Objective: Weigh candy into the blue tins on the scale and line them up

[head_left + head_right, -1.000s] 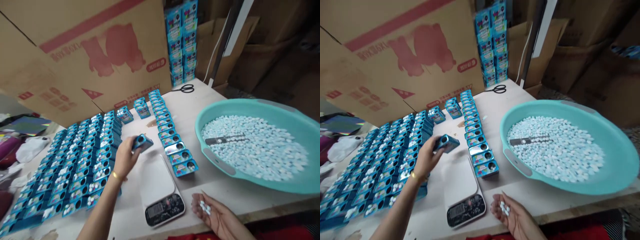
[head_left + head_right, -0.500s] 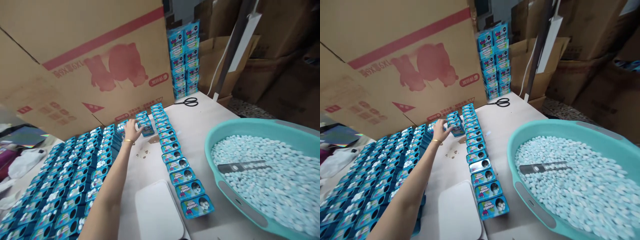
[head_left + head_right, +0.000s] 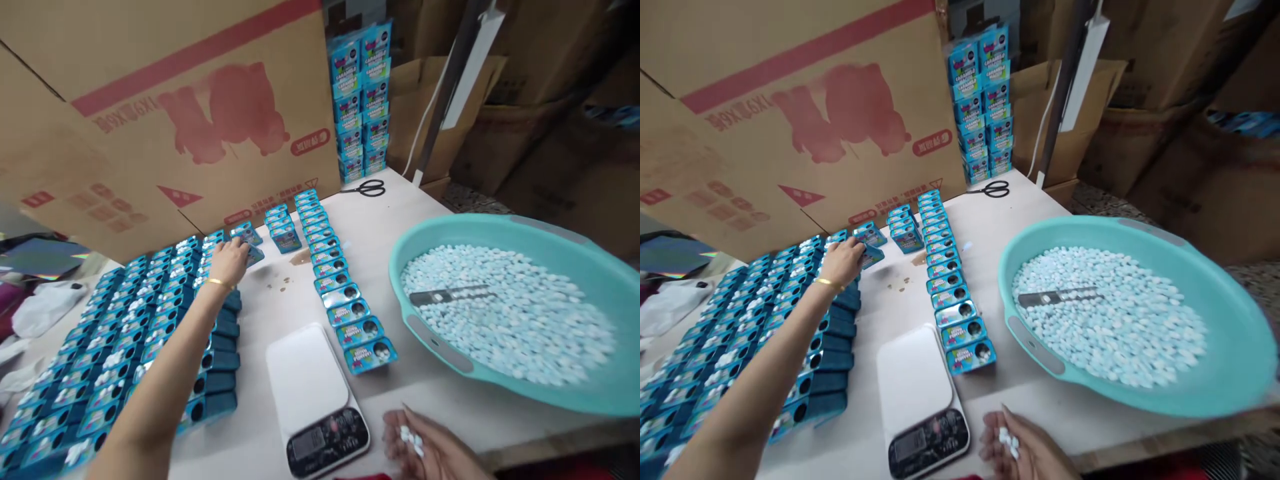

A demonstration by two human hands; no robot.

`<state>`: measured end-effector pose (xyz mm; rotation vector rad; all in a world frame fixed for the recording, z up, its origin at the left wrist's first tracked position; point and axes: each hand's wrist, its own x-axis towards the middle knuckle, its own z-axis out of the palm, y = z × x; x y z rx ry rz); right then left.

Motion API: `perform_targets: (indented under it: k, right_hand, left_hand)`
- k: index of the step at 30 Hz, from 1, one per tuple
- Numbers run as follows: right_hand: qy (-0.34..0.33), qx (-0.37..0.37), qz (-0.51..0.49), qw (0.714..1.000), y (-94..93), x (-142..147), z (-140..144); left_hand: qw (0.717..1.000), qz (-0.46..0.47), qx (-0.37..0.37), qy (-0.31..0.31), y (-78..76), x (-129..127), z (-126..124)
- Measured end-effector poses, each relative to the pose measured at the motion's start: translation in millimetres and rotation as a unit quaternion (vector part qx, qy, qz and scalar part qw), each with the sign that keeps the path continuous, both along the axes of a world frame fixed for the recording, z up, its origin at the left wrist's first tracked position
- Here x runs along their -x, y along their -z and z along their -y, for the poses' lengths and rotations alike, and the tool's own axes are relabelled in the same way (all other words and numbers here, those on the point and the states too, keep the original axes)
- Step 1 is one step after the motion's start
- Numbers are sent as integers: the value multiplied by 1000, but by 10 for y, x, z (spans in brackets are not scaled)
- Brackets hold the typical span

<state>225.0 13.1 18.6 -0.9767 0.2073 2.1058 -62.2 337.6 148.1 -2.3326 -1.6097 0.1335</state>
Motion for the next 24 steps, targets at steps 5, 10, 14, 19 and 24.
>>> perform_targets:
  k: [5,10,14,19,24]
  right_hand:
    - [1,-11,6,1000,-181,-56,10]
    - [-9,-27,0,1000,-311,-118,87]
    - [-13,-35,-40,999,-381,-118,166]
    - [16,-41,-93,995,-470,-66,250]
    - [48,-44,-113,991,-490,-16,347]
  left_hand:
    - [989,-51,81,115,-353,-408,1248]
    - [970,-34,169,170,-229,-794,1990]
    - [973,-15,156,168,-192,-858,2116]
    - [960,137,111,216,-143,-1087,2598]
    - [909,218,219,278,474,-1447,3264]
